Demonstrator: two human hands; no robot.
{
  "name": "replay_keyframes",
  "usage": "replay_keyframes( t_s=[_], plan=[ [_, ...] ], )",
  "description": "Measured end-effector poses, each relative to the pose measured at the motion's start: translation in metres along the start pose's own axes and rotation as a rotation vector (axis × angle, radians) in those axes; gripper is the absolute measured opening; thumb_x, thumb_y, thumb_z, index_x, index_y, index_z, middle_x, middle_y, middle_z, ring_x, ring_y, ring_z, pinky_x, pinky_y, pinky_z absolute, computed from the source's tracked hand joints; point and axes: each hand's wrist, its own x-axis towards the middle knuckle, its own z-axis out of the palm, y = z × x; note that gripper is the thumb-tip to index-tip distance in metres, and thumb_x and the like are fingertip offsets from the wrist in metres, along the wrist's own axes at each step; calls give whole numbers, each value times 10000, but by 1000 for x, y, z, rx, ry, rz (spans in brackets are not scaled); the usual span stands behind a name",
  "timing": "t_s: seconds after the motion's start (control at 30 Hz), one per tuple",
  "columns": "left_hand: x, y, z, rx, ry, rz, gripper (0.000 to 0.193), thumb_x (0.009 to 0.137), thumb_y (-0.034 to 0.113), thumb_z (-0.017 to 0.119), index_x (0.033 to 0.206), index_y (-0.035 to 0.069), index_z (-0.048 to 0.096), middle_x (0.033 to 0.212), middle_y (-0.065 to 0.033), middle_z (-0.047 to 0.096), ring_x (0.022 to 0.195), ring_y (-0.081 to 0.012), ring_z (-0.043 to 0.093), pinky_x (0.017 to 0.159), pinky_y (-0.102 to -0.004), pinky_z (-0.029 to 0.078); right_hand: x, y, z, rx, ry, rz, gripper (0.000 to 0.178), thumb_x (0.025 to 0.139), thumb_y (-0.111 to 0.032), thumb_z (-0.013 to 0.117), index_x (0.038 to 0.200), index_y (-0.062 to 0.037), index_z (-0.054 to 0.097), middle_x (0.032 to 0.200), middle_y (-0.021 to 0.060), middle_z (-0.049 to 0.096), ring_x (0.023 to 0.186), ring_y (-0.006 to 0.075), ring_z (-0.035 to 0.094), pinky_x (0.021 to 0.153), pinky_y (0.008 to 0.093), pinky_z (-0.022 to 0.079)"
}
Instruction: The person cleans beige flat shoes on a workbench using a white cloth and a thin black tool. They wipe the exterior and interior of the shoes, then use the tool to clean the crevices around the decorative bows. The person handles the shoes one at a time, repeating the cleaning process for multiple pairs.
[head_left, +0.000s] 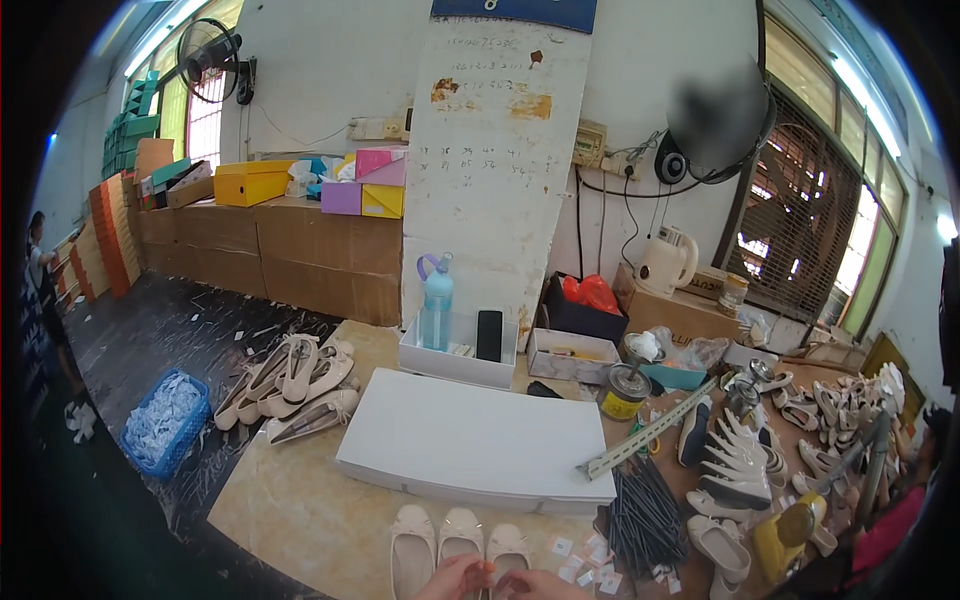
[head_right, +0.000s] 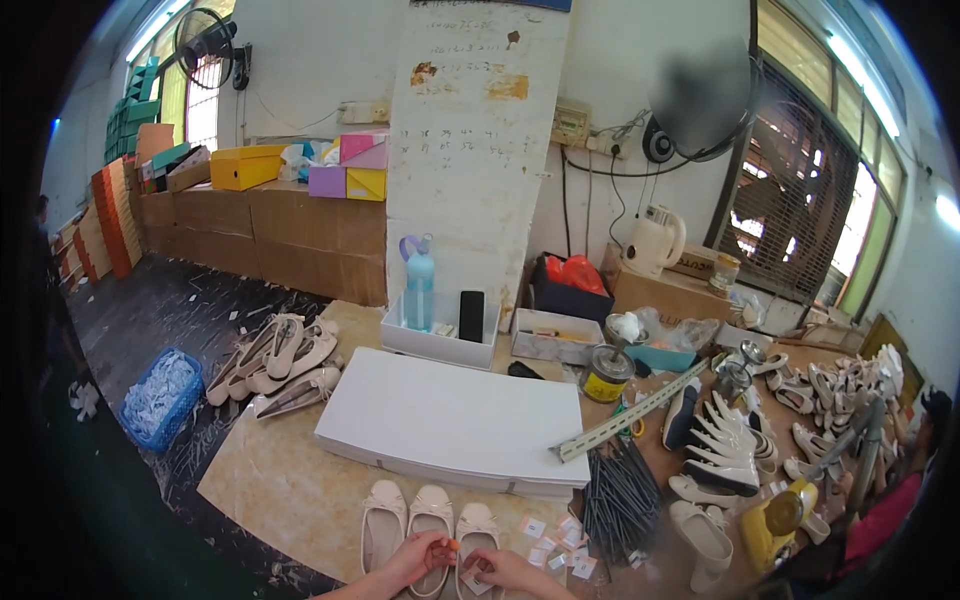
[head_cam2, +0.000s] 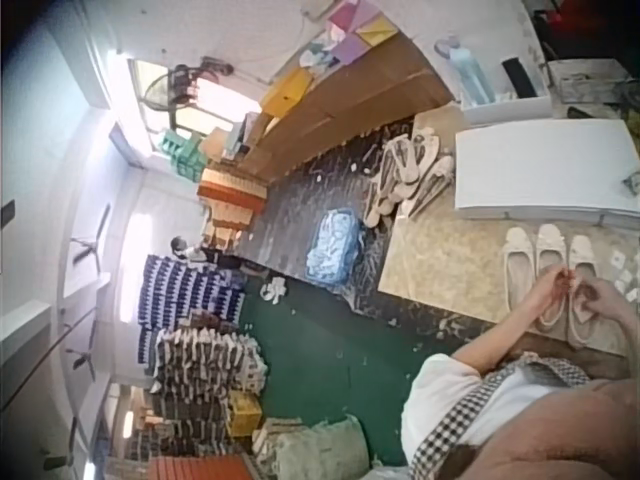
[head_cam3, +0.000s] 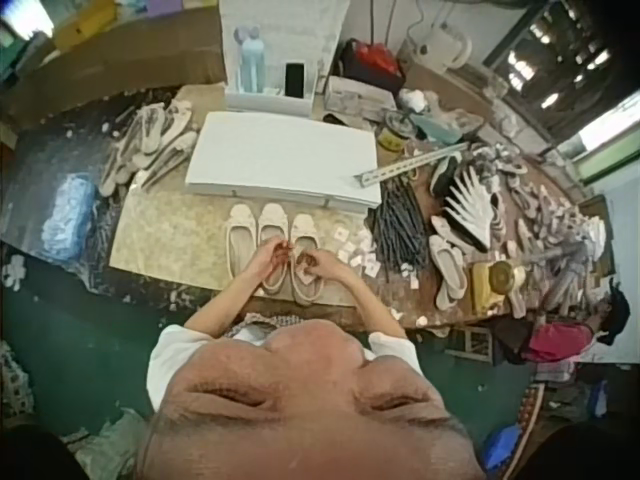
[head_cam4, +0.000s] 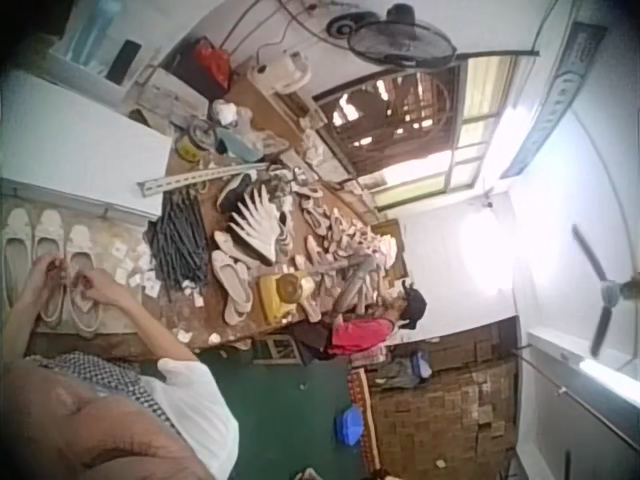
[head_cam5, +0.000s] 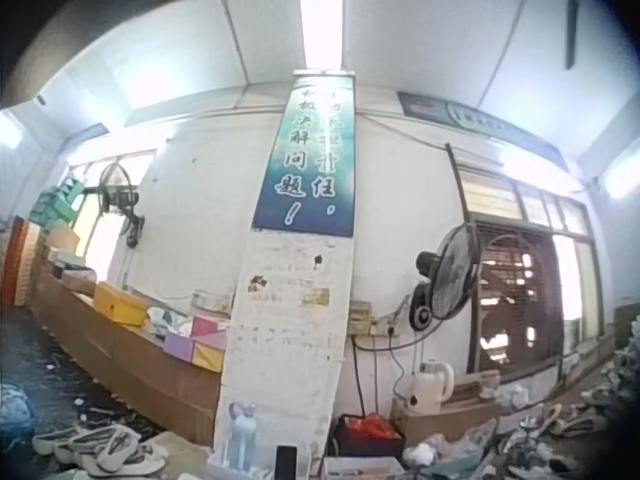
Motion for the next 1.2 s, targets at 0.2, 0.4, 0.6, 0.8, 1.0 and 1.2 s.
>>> replay_keyframes(
  t_s=[0.2,0.4,0.6,0.8,1.0,1.2],
  plan=[
    [-8,-1,22,283,14,112,251,957,161,573,1058,-57,643,997,-135,685,894,-212,685,831,-307,555,-10,-41,12,-415,244,131,249,816,-239,629,923,-16,648,822,207,669,738,416,633,664,512,496],
    [-17,-3,19,458,-11,150,240,957,98,560,1141,-41,626,1011,-134,686,898,-188,681,818,-283,554,-4,-53,30,-381,436,205,194,873,-185,542,933,-1,558,796,247,634,733,436,617,625,508,489],
    [-11,-3,24,466,19,189,235,949,85,566,1151,-22,619,994,-121,692,861,-169,680,726,-281,566,-19,-62,29,-330,609,89,257,867,-167,569,1093,-47,543,805,233,647,737,452,618,623,517,490],
    [-17,1,29,559,96,151,161,890,145,650,977,13,678,848,-65,696,734,-117,648,653,-243,521,-35,-59,39,-107,537,142,242,837,-156,592,1062,-71,573,904,188,657,812,367,650,731,447,522],
    [-19,7,31,600,121,200,134,930,136,592,989,20,627,836,-67,670,696,-113,633,573,-236,538,-40,-63,27,140,181,-1,269,869,-237,621,1059,-49,587,897,151,648,854,315,641,739,404,502],
    [-17,5,32,667,90,173,133,948,167,581,964,38,608,807,-33,645,661,-77,586,548,-208,498,-27,-29,25,329,100,36,256,833,-221,681,1004,-30,672,929,113,679,852,208,642,740,336,502]
  ],
)
